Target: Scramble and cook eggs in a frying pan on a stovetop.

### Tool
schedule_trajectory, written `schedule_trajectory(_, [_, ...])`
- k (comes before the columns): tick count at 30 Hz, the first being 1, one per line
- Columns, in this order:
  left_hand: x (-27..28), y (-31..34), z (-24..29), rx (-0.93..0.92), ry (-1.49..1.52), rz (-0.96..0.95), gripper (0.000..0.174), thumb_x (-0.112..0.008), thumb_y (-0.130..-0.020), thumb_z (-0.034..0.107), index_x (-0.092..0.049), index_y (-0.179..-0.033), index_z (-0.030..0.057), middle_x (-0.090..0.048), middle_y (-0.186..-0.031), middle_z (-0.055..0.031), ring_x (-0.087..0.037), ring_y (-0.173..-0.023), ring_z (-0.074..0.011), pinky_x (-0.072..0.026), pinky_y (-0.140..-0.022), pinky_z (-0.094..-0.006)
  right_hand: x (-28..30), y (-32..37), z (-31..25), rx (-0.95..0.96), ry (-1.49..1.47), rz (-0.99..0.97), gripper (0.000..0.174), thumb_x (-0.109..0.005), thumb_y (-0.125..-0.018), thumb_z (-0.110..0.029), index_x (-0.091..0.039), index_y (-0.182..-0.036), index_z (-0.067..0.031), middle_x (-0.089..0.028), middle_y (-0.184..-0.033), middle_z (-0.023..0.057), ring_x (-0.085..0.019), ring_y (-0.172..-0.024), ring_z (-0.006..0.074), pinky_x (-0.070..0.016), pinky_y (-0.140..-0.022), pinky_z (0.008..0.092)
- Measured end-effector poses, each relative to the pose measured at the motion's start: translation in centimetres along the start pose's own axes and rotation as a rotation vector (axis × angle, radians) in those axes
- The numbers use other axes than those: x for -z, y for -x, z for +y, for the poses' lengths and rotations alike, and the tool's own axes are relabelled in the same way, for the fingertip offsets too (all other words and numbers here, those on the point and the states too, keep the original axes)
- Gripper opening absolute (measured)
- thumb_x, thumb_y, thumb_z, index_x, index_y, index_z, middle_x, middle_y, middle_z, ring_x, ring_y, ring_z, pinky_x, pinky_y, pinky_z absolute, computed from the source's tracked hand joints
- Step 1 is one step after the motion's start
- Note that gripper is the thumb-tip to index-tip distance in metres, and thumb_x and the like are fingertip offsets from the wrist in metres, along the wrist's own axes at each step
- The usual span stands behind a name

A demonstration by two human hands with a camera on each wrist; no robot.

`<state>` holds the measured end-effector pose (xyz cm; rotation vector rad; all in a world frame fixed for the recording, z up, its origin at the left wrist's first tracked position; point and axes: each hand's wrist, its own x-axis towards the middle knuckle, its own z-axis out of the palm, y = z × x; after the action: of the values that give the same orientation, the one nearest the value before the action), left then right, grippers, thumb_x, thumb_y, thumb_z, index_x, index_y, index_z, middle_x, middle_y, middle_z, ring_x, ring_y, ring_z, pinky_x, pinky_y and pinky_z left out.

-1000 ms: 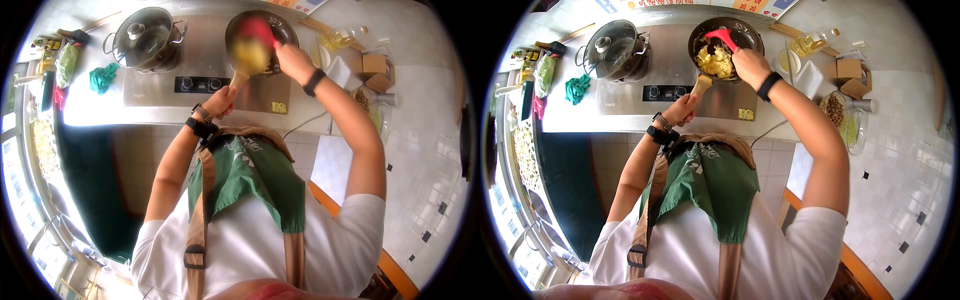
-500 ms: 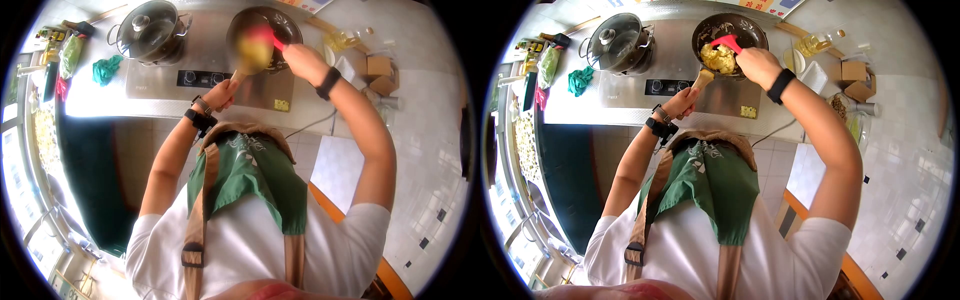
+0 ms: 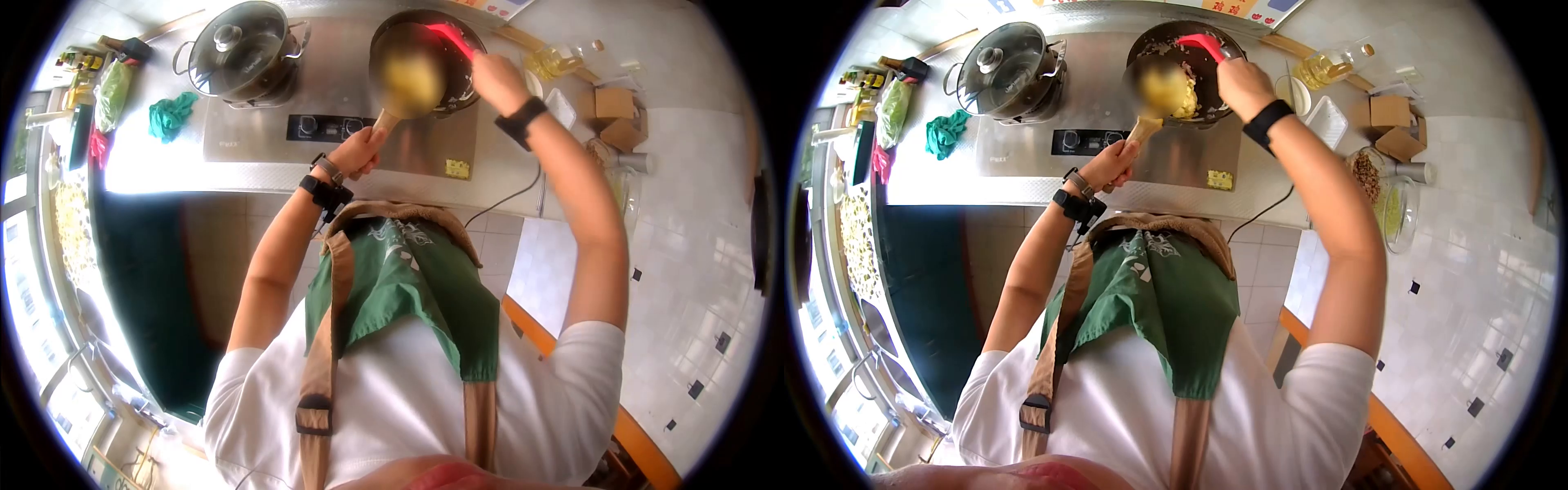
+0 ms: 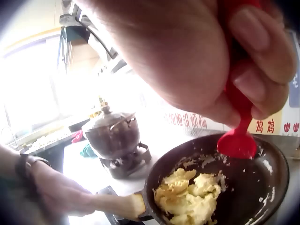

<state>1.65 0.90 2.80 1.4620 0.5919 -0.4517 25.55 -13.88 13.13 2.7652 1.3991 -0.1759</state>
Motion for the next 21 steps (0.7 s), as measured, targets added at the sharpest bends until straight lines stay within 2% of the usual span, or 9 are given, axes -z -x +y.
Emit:
schedule_trajectory(2, [0.1,-0.3,-0.3,-0.034,-0.026,0.000,0.039,-0.038,-0.099,0.047,-0.045,-0.093,0.0094,-0.048,-0.064,-0.0004,-0.040,-0.043,-0.0057,-0.0274,-0.033,-0.0230,-1.9,-0.7,-2.0,0.055,-0.047,0.090,0.025,-0.043,-0.088,-0.006,-0.060,-0.091,0.0118,-0.063,-0.078,0.0298,-0.066,-0.074,0.0395,-0.0533,-0.065,0.0462])
schedule_trajectory(4, [0.1,-0.7,-0.9,-0.060,-0.048,-0.005,0.038,-0.038,-0.099,0.047,-0.045,-0.093,0.0093,-0.047,-0.063,-0.0004,-0.040,-0.043,-0.0058,-0.0272,-0.033,-0.0231,-2.3,-0.4,-3.9,0.100,-0.052,0.026,0.025,-0.042,-0.089,-0.005,-0.060,-0.090,0.0121,-0.064,-0.079,0.0290,-0.066,-0.073,0.0392,-0.0529,-0.063,0.0465])
schedule_trajectory(6, [0.1,-0.9,-1.2,-0.077,-0.039,0.003,0.037,-0.038,-0.099,0.045,-0.044,-0.093,0.0085,-0.047,-0.062,-0.0005,-0.040,-0.043,-0.0060,-0.0292,-0.034,-0.0230,-1.1,1.5,-4.1,0.113,-0.096,-0.028,0.026,-0.041,-0.091,-0.007,-0.057,-0.096,0.0122,-0.064,-0.076,0.0270,-0.065,-0.072,0.0393,-0.0523,-0.061,0.0471])
schedule_trajectory(10, [0.1,-0.5,-0.3,-0.029,-0.011,-0.014,0.037,-0.039,-0.100,0.043,-0.043,-0.091,0.0073,-0.047,-0.061,-0.0010,-0.041,-0.043,-0.0065,-0.0325,-0.036,-0.0234,0.3,6.1,-3.2,0.316,-0.028,-0.151,0.025,-0.041,-0.091,-0.006,-0.053,-0.105,0.0114,-0.061,-0.069,0.0225,-0.063,-0.065,0.0382,-0.0514,-0.056,0.0460])
schedule_trajectory(12, [0.2,-0.9,-0.9,-0.044,-0.011,-0.016,0.037,-0.039,-0.100,0.042,-0.042,-0.089,0.0069,-0.047,-0.061,-0.0011,-0.041,-0.043,-0.0066,-0.0344,-0.038,-0.0232,0.1,6.5,-2.6,0.361,-0.010,-0.057,0.026,-0.042,-0.090,-0.005,-0.052,-0.107,0.0115,-0.061,-0.068,0.0219,-0.063,-0.064,0.0381,-0.0512,-0.055,0.0458])
schedule_trajectory(15, [0.2,-1.1,-1.1,-0.040,0.006,-0.017,0.037,-0.040,-0.100,0.042,-0.042,-0.088,0.0070,-0.047,-0.061,-0.0011,-0.041,-0.042,-0.0069,-0.0342,-0.037,-0.0232,-2.2,3.3,-2.7,0.312,-0.058,0.073,0.026,-0.042,-0.090,-0.005,-0.052,-0.108,0.0112,-0.061,-0.068,0.0228,-0.063,-0.064,0.0381,-0.0508,-0.055,0.0458])
schedule_trajectory(16, [0.1,-1.0,-1.1,-0.038,-0.001,-0.020,0.037,-0.040,-0.100,0.042,-0.042,-0.088,0.0070,-0.047,-0.061,-0.0011,-0.041,-0.042,-0.0069,-0.0342,-0.037,-0.0232,-2.5,1.6,-2.5,0.215,-0.118,0.034,0.024,-0.043,-0.090,-0.007,-0.054,-0.104,0.0098,-0.061,-0.069,0.0231,-0.063,-0.065,0.0384,-0.0499,-0.054,0.0468])
schedule_trajectory(18, [0.1,-1.0,-1.0,-0.054,-0.007,-0.003,0.037,-0.040,-0.100,0.042,-0.042,-0.087,0.0072,-0.047,-0.061,-0.0011,-0.041,-0.042,-0.0071,-0.0342,-0.037,-0.0233,-2.7,0.7,-1.6,0.207,-0.148,0.163,0.022,-0.044,-0.090,-0.010,-0.057,-0.100,0.0055,-0.062,-0.070,0.0226,-0.062,-0.064,0.0392,-0.0491,-0.055,0.0483])
schedule_trajectory(21, [0.1,-0.8,-0.8,-0.045,-0.027,-0.007,0.038,-0.040,-0.100,0.043,-0.042,-0.086,0.0074,-0.047,-0.061,-0.0009,-0.041,-0.042,-0.0070,-0.0343,-0.037,-0.0230,-1.6,4.0,-0.5,0.295,-0.205,0.000,0.020,-0.048,-0.089,-0.011,-0.059,-0.102,-0.0007,-0.061,-0.069,0.0213,-0.061,-0.064,0.0402,-0.0489,-0.057,0.0494])
